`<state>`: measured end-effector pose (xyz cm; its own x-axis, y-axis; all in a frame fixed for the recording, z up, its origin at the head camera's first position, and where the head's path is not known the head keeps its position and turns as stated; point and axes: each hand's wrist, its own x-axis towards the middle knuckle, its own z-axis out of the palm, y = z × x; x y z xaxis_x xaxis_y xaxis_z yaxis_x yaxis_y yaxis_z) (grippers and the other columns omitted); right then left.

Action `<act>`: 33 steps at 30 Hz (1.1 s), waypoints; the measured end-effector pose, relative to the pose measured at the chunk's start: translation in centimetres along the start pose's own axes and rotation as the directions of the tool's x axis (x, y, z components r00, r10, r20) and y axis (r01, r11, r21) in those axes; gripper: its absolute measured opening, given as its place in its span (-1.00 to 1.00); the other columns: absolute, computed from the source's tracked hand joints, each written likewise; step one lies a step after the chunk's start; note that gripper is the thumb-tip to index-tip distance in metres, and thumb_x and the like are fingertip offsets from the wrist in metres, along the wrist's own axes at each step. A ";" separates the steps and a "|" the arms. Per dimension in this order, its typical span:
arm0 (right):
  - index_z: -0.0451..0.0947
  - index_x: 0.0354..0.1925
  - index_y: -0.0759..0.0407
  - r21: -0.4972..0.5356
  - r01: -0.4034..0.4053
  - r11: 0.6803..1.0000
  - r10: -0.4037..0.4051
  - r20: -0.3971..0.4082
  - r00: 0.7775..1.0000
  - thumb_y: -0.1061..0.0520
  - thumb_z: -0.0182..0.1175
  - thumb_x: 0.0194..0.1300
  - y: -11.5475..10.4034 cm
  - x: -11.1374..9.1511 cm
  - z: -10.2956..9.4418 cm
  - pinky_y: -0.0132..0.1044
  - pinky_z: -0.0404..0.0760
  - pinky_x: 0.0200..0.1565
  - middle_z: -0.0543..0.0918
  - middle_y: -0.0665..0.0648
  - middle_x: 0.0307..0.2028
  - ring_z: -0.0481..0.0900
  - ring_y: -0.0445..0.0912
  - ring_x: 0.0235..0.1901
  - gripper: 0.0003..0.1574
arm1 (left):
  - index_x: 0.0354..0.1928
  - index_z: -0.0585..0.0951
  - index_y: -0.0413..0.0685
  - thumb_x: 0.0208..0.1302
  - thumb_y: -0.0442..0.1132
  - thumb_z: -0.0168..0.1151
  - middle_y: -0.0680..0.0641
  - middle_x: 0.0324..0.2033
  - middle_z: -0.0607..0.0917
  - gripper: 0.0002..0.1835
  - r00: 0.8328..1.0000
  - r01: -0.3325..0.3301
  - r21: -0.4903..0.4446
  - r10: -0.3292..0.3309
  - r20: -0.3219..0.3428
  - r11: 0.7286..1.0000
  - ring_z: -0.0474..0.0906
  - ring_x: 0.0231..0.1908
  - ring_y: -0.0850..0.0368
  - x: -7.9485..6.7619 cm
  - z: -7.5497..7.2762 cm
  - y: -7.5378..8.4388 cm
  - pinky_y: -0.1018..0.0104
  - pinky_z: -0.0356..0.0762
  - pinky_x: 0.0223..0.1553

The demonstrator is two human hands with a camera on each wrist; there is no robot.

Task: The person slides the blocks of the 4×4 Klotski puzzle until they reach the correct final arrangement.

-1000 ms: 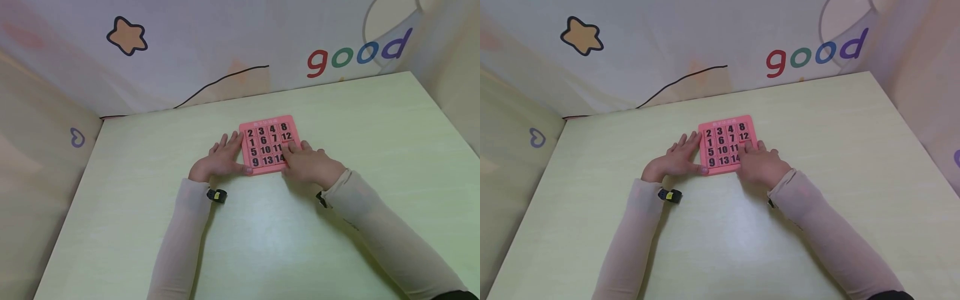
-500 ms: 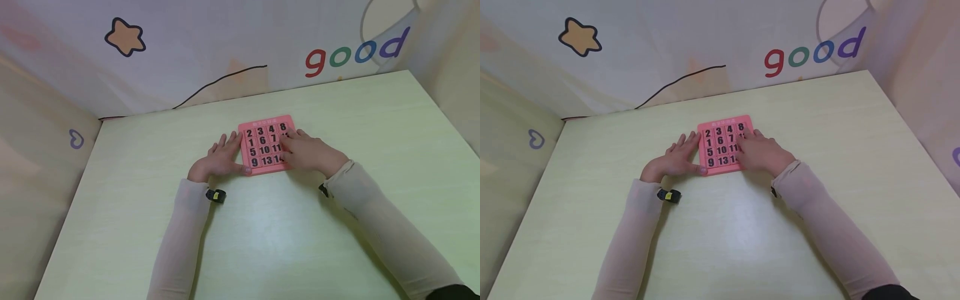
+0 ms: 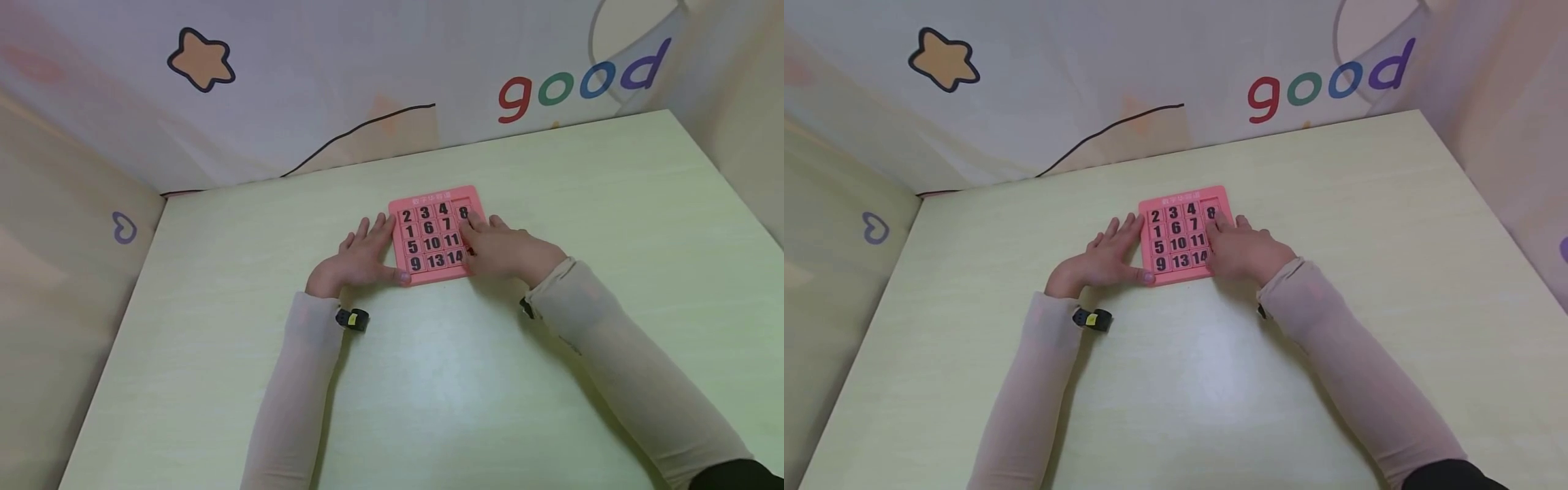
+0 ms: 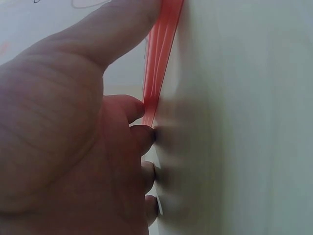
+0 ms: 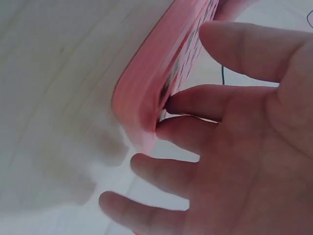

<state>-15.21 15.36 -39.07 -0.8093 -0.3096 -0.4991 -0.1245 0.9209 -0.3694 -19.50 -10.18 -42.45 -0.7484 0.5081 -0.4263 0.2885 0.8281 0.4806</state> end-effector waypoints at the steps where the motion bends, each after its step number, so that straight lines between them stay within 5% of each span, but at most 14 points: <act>1: -0.13 0.60 0.27 0.000 -0.003 1.000 0.003 0.006 1.000 -0.01 0.03 0.53 -0.2 -0.3 0.0 0.51 -0.13 0.32 -0.25 0.31 0.58 -0.31 0.39 0.51 -0.08 | 0.63 -0.31 0.17 0.19 0.25 0.39 -0.02 0.59 -0.37 0.26 1.000 -0.001 0.001 0.001 0.001 1.000 -0.61 0.52 -0.08 0.0 0.0 0.0 -0.13 -0.47 0.47; 9: -0.06 0.58 0.28 -0.028 -0.005 1.000 0.006 0.042 0.999 -0.01 0.05 0.52 -1.1 -1.6 -0.2 0.46 -0.06 0.34 -0.17 0.36 0.57 -0.17 0.44 0.48 -0.11 | 0.62 -0.33 0.14 0.19 0.26 0.39 -0.02 0.59 -0.38 0.28 1.000 -0.006 0.022 0.006 0.000 1.000 -0.61 0.52 -0.09 0.1 -0.2 0.0 -0.15 -0.44 0.47; 13: 0.02 0.57 0.26 -0.042 0.006 0.999 -0.006 -0.010 1.000 0.00 0.04 0.51 -1.0 -1.3 -0.7 0.45 -0.03 0.34 -0.12 0.36 0.56 -0.15 0.43 0.49 -0.15 | 0.62 -0.33 0.14 0.19 0.26 0.38 -0.02 0.59 -0.38 0.27 1.000 -0.009 0.037 0.009 -0.004 0.999 -0.60 0.52 -0.10 0.1 -0.2 -0.1 -0.16 -0.43 0.47; 19: -0.11 0.59 0.29 -0.027 0.025 0.999 -0.027 -0.081 0.996 0.04 -0.09 0.56 -0.4 0.4 -1.2 0.48 -0.07 0.33 -0.24 0.37 0.57 -0.26 0.42 0.50 -0.17 | 0.63 -0.31 0.16 0.19 0.24 0.40 -0.03 0.59 -0.37 0.26 1.000 -0.011 -0.009 0.011 -0.001 1.000 -0.61 0.52 -0.10 0.0 0.0 -0.2 -0.14 -0.46 0.47; 33: -0.09 0.59 0.27 -0.018 0.010 1.000 -0.010 0.028 1.000 -0.03 -0.03 0.54 0.6 1.5 -1.2 0.39 -0.05 0.38 -0.18 0.32 0.58 -0.13 0.41 0.49 -0.13 | 0.62 -0.33 0.16 0.20 0.23 0.38 -0.02 0.59 -0.38 0.26 1.000 -0.009 0.026 0.009 0.002 1.000 -0.61 0.52 -0.09 0.1 0.0 0.0 -0.15 -0.45 0.47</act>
<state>-17.21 15.76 -39.08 -0.7916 -0.3252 -0.5174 -0.1434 0.9219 -0.3600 -19.56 -10.12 -42.50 -0.7448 0.5160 -0.4231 0.3109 0.8294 0.4642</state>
